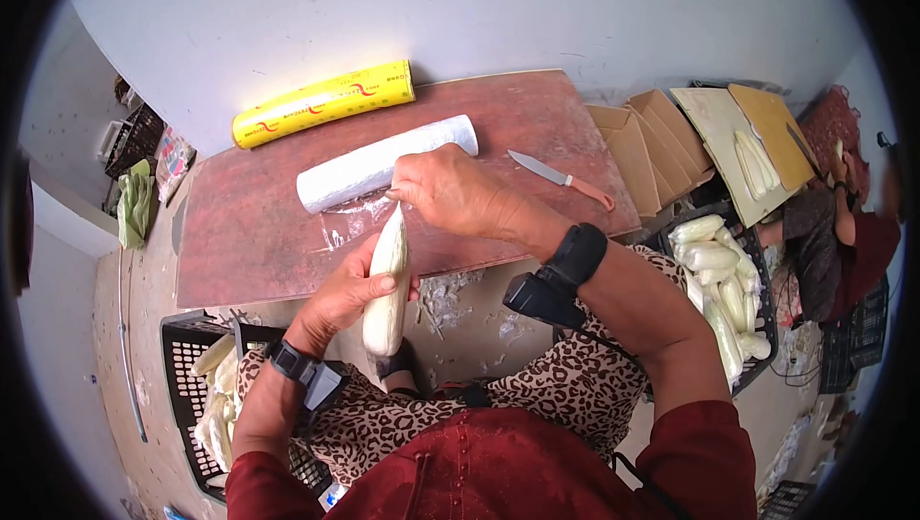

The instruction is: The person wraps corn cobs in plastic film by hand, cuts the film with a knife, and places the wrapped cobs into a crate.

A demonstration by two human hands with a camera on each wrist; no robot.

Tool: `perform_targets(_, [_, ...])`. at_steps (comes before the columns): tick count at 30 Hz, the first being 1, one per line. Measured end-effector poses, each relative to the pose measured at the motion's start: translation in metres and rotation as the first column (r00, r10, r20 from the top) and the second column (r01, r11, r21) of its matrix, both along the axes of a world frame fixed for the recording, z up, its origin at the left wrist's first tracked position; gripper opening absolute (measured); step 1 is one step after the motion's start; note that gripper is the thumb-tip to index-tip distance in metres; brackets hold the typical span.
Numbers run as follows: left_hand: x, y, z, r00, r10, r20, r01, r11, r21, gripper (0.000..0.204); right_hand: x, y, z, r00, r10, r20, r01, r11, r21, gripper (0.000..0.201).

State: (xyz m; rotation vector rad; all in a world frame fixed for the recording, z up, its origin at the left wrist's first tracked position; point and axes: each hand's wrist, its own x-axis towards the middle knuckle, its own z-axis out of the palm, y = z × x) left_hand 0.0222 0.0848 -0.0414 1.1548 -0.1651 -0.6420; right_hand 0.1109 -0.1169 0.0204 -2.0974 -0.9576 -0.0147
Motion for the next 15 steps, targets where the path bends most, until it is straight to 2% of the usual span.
perform_targets(4, [-0.001, -0.002, 0.002, 0.999, 0.031, -0.033, -0.030, 0.998, 0.053, 0.047, 0.000, 0.000, 0.001, 0.999, 0.015, 0.030, -0.015, 1.000, -0.012, 0.017])
perform_targets(10, [0.003, 0.002, -0.007, 0.997, 0.054, 0.055, -0.061, 0.990, 0.129, 0.042, -0.003, 0.002, 0.006, 1.000, 0.010, -0.008, -0.010, 1.000, -0.026, 0.018])
perform_targets(13, [0.003, 0.002, -0.006, 0.999, 0.028, 0.025, -0.031, 0.992, 0.120, 0.040, -0.003, 0.003, 0.005, 1.000, 0.012, -0.015, -0.013, 1.000, -0.024, 0.019])
perform_targets(15, [0.003, 0.002, -0.009, 0.998, 0.045, -0.040, -0.045, 0.999, 0.023, 0.048, 0.001, 0.002, 0.002, 1.000, 0.009, 0.012, -0.009, 1.000, -0.017, 0.018])
